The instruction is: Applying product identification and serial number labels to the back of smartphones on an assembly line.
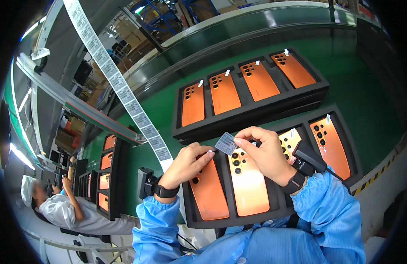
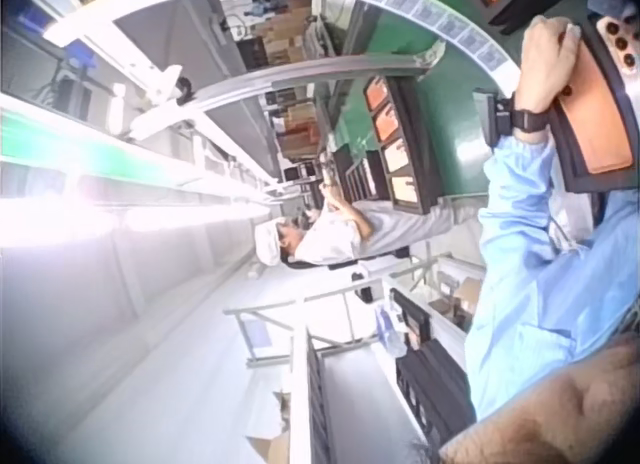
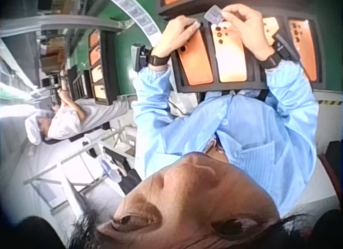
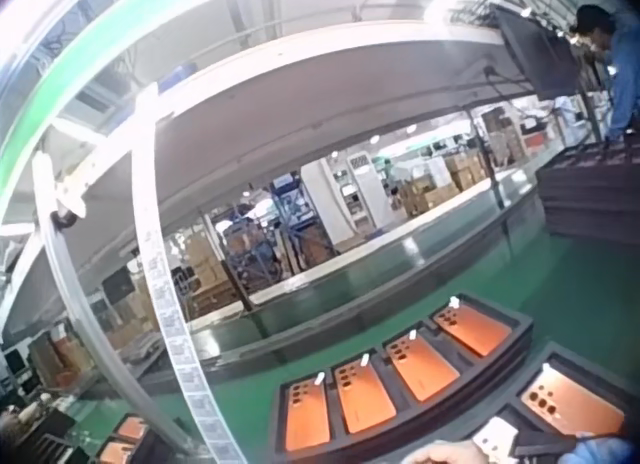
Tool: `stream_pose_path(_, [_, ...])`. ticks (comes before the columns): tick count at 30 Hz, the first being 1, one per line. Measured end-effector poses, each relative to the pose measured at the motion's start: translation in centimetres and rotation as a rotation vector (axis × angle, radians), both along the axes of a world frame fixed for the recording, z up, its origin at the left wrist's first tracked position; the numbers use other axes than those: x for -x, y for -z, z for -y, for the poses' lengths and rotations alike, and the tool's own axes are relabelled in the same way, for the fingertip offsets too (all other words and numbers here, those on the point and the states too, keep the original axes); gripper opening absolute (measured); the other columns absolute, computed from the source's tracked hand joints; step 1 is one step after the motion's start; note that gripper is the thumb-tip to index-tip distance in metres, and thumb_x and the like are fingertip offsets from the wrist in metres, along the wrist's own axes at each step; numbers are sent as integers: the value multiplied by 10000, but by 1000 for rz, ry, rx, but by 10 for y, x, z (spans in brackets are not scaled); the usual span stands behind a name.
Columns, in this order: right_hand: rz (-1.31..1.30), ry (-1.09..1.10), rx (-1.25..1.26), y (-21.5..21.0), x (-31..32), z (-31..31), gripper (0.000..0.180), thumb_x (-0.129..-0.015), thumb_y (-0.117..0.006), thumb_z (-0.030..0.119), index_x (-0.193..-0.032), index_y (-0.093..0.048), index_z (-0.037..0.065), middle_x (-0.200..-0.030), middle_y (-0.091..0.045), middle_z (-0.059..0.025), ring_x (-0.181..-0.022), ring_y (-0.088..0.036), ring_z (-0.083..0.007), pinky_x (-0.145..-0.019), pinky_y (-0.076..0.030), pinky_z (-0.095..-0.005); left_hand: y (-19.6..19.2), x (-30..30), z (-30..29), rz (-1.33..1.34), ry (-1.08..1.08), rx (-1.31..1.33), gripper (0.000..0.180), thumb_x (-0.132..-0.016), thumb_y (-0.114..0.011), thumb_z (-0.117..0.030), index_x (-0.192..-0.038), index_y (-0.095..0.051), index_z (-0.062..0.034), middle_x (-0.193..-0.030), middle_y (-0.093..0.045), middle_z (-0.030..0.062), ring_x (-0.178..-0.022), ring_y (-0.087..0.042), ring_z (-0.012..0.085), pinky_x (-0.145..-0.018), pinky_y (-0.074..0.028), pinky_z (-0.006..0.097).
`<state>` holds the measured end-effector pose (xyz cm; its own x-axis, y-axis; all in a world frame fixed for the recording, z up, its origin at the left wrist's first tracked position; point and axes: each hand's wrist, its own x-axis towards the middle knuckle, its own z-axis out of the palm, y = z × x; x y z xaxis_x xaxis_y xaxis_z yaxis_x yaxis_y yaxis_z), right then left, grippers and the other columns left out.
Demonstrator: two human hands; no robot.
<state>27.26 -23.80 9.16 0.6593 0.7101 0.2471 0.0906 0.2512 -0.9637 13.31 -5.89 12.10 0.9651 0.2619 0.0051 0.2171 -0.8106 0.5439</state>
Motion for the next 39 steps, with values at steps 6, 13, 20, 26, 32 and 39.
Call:
stream_pose_path(6, [90,24,33,1,0,1,97,-858,-656,66,-912,-666,-14,-822,-658,-55,-779,-588,-106,-687,-445,-244,22,-1,-4,140,-28,123,157,-877,-616,-97,-975,-682,6,-804,-599,128,-670,-599,270,-639,-497,337])
stream_pose_path(13, [242,62,-28,1,2,-2,78,-850,-646,43,-880,-650,-29,-844,-642,-74,-802,-598,-143,-714,-462,-260,46,6,17,462,45,-558,190,-740,-652,-24,-928,-676,-6,-859,-647,94,-945,-602,297,-760,-506,382])
stream_pose_path(20, [311,62,1,0,5,-2,72,-846,-641,31,-878,-642,-34,-828,-631,-79,-784,-599,-154,-692,-466,-262,44,16,22,521,62,-649,226,-740,-642,16,-965,-661,9,-920,-658,140,-976,-617,304,-794,-522,386])
stream_pose_path(26, [228,21,75,6,5,2,73,-849,-646,41,-877,-641,-26,-783,-631,-59,-689,-582,-107,-619,-454,-242,41,49,26,443,112,-214,259,-727,-629,40,-984,-646,18,-881,-664,138,-799,-655,303,-776,-534,382])
stream_pose_path(32, [227,-78,170,14,6,0,89,-875,-628,53,-906,-643,-29,-782,-635,-38,-677,-573,-57,-590,-453,-215,15,90,66,485,320,-546,317,-665,-616,-19,-974,-631,50,-808,-636,104,-745,-637,230,-697,-525,348])
stream_pose_path(39, [432,-288,238,9,31,-11,82,-826,-670,47,-873,-652,-18,-758,-630,-66,-694,-609,-123,-612,-473,-248,-2,126,113,454,469,-587,253,-692,-652,-75,-932,-674,3,-795,-612,76,-658,-571,155,-598,-456,247])
